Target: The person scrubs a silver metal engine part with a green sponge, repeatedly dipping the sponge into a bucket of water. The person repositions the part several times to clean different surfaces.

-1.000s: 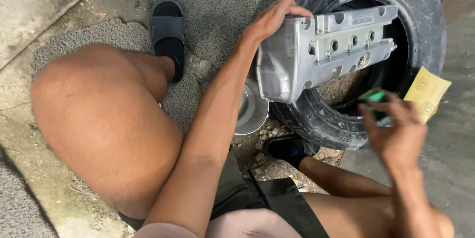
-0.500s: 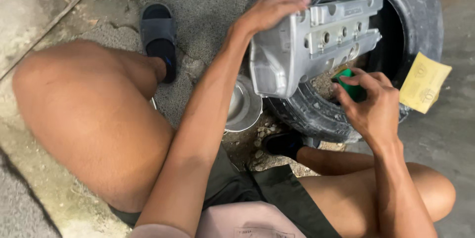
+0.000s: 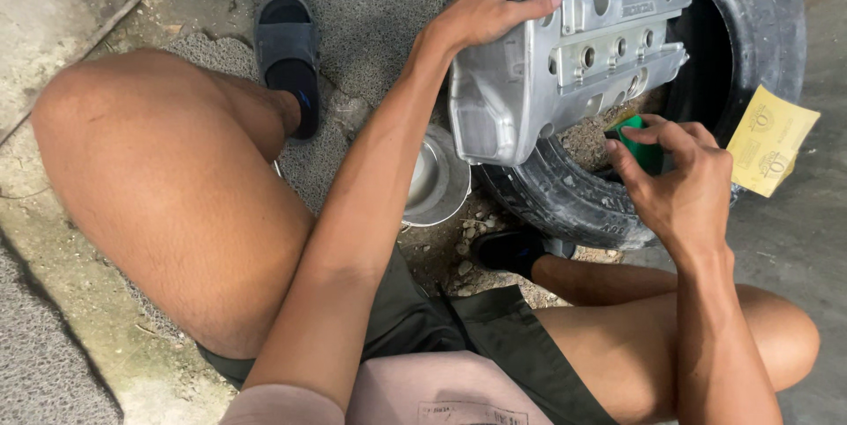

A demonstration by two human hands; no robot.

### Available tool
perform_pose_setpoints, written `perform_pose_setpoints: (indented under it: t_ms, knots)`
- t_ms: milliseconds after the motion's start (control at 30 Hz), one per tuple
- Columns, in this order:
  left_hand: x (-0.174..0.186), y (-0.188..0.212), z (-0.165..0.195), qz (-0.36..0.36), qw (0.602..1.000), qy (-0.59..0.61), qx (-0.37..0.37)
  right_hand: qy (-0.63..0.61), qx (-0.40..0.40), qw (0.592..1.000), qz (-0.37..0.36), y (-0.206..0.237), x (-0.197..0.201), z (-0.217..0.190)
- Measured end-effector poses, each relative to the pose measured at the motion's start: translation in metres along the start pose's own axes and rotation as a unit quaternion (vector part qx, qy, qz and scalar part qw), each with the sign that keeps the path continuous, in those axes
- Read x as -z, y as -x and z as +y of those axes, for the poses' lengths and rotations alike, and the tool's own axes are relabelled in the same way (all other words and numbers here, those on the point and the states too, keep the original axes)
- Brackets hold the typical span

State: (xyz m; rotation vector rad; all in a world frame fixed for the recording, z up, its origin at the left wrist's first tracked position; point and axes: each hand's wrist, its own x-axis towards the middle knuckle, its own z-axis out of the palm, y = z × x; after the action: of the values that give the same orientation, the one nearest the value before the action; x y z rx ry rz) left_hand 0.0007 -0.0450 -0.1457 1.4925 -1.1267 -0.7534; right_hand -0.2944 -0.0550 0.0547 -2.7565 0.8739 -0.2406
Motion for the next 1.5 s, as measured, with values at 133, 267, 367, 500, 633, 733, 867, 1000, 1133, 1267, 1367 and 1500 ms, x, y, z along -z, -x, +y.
perform_pose_setpoints:
  t_ms: [133,267,367,500,633,733,867,1000,1133,1267,1367,1500]
  knots:
    - [-0.001,0.005,0.016,0.012,0.998,-0.028,0.057,-0.018,-0.024,1.000,0.006,0.001,0.010,0.006]
    - [0.003,0.005,0.032,0.018,0.995,-0.094,0.014,-0.037,-0.032,0.997,0.063,0.003,0.039,0.019]
    - [-0.005,0.005,0.045,0.020,0.969,-0.226,-0.101,-0.101,-0.079,0.984,0.125,0.007,0.060,0.028]
    - [-0.034,0.015,0.067,-0.073,0.924,-0.338,-0.161,-0.191,-0.096,0.958,0.189,0.019,0.076,0.040]
    - [-0.045,0.024,0.084,-0.121,0.902,-0.353,-0.217,-0.198,-0.046,0.954,0.218,0.039,0.086,0.060]
    - [-0.047,0.027,0.095,-0.127,0.902,-0.357,-0.208,-0.166,0.013,0.959,0.228,0.058,0.093,0.077]
    - [-0.056,0.025,0.117,-0.186,0.853,-0.438,-0.216,-0.155,-0.004,0.945,0.288,0.076,0.096,0.098]
    - [-0.044,0.024,0.131,-0.297,0.765,-0.489,-0.295,-0.141,-0.030,0.932,0.332,0.087,0.097,0.111]
    - [-0.032,0.021,0.129,-0.422,0.621,-0.591,-0.296,-0.127,-0.042,0.928,0.347,0.095,0.101,0.115]
    - [-0.027,0.027,0.126,-0.417,0.666,-0.551,-0.281,-0.122,-0.042,0.930,0.344,0.098,0.107,0.112]
    - [-0.022,0.037,0.121,-0.396,0.713,-0.508,-0.277,-0.107,-0.045,0.933,0.342,0.097,0.110,0.108]
    - [-0.015,0.059,0.104,-0.336,0.747,-0.486,-0.305,-0.105,-0.040,0.937,0.330,0.095,0.113,0.102]
